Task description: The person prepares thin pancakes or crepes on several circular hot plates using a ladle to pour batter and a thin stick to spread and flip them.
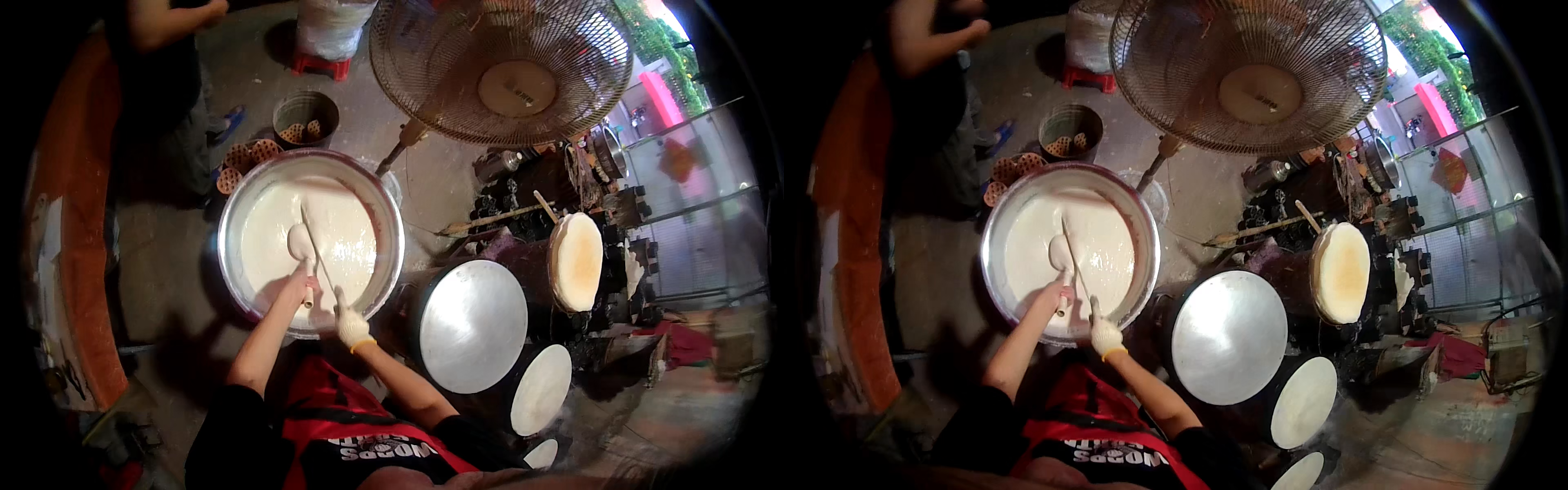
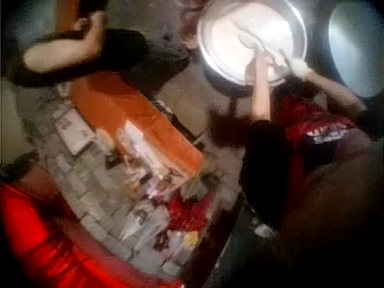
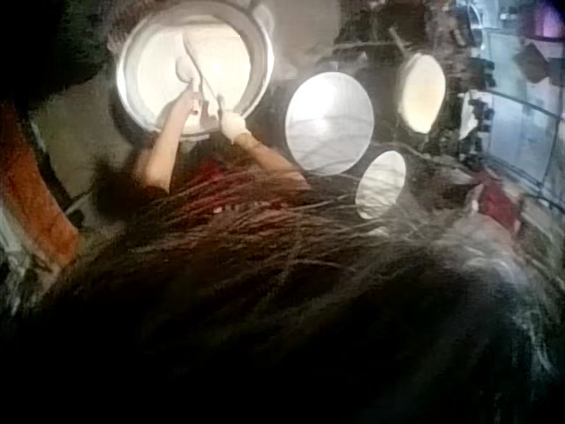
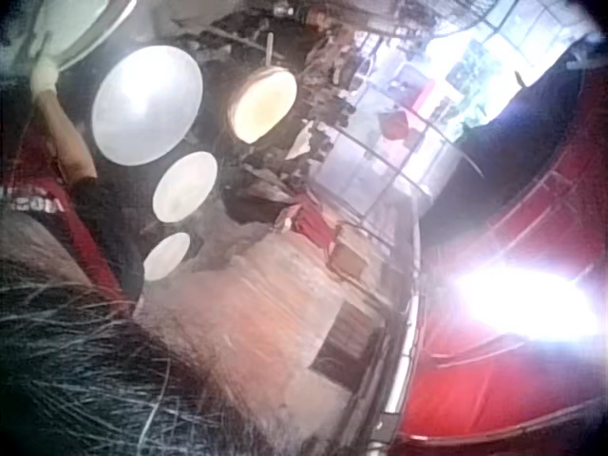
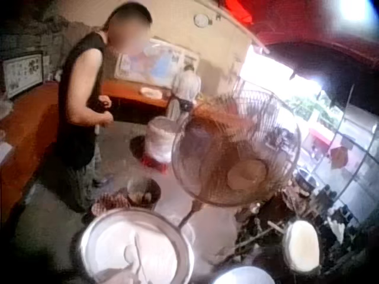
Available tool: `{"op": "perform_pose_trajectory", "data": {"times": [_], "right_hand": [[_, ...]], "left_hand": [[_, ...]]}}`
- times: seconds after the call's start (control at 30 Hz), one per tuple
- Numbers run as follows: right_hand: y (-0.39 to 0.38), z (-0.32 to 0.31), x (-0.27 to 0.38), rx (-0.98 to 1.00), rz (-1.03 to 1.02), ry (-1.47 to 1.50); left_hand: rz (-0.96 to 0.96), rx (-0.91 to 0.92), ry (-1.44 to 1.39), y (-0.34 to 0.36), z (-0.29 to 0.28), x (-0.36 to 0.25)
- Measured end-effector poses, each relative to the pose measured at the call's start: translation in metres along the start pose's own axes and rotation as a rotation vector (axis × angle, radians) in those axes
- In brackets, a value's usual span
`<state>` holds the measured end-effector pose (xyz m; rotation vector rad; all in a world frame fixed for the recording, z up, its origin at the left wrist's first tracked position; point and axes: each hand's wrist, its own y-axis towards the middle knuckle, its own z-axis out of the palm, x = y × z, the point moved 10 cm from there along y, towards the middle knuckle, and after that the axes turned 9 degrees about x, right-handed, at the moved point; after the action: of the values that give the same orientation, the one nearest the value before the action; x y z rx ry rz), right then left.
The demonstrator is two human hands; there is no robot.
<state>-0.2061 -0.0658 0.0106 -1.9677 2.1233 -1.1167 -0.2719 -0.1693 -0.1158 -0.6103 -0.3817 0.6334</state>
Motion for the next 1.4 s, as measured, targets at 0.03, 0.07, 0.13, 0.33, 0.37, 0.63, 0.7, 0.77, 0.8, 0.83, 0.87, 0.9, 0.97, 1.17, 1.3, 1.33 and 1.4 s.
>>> {"op": "perform_pose_trajectory", "data": {"times": [0.03, 0.07, 0.13, 0.33, 0.37, 0.63, 0.7, 0.77, 0.8, 0.83, 0.87, 0.9, 0.97, 1.17, 1.3, 1.33, 1.4], "right_hand": [[-0.013, 0.002, -0.004, -0.003, -0.005, 0.043], [-0.030, 0.000, -0.012, -0.012, 0.006, 0.096], [-0.076, -0.017, -0.009, 0.027, 0.044, 0.077], [-0.159, -0.051, -0.004, -0.146, -0.166, 0.063], [-0.171, -0.055, -0.003, -0.170, -0.187, 0.068], [-0.242, -0.114, 0.029, -0.421, -0.524, 0.011], [-0.257, -0.141, 0.045, -0.456, -0.574, -0.045], [-0.267, -0.175, 0.051, -0.593, -0.591, -0.054], [-0.278, -0.191, 0.063, -0.653, -0.626, -0.078], [-0.281, -0.204, 0.068, -0.642, -0.655, -0.041], [-0.287, -0.219, 0.071, -0.669, -0.663, 0.031], [-0.280, -0.225, 0.066, -0.679, -0.663, 0.077], [-0.297, -0.240, 0.073, -0.884, -0.724, 0.116], [-0.252, -0.170, 0.048, -0.645, -0.490, 0.276], [-0.285, -0.114, -0.021, -0.522, -0.250, 0.524], [-0.294, -0.091, -0.043, -0.373, -0.105, 0.661], [-0.325, -0.088, -0.070, -0.565, -0.236, 0.611]], "left_hand": [[-0.059, 0.010, -0.135, -0.004, 0.016, 0.012], [-0.136, 0.011, -0.258, -0.010, 0.041, 0.035], [-0.148, 0.050, -0.398, -0.034, 0.076, 0.057], [0.176, 0.366, -0.194, -0.136, 0.196, 0.058], [0.216, 0.359, -0.147, -0.153, 0.210, 0.063], [0.508, 0.384, 0.266, -0.328, 0.297, 0.085], [0.601, 0.385, 0.428, -0.378, 0.321, 0.084], [0.707, 0.396, 0.615, -0.421, 0.357, 0.083], [0.793, 0.339, 0.747, -0.449, 0.370, 0.075], [0.844, 0.341, 0.844, -0.474, 0.384, 0.070], [0.897, 0.343, 0.949, -0.496, 0.397, 0.066], [0.929, 0.286, 1.038, -0.508, 0.401, 0.056], [0.949, 0.136, 1.142, -0.504, 0.394, 0.024], [0.380, -0.066, 1.225, -0.384, 0.302, -0.068], [-0.121, -0.023, 0.793, -0.353, 0.260, 0.017], [-0.237, -0.012, 0.785, -0.350, 0.260, 0.040], [-0.301, 0.028, 0.914, -0.330, 0.279, 0.086]]}}
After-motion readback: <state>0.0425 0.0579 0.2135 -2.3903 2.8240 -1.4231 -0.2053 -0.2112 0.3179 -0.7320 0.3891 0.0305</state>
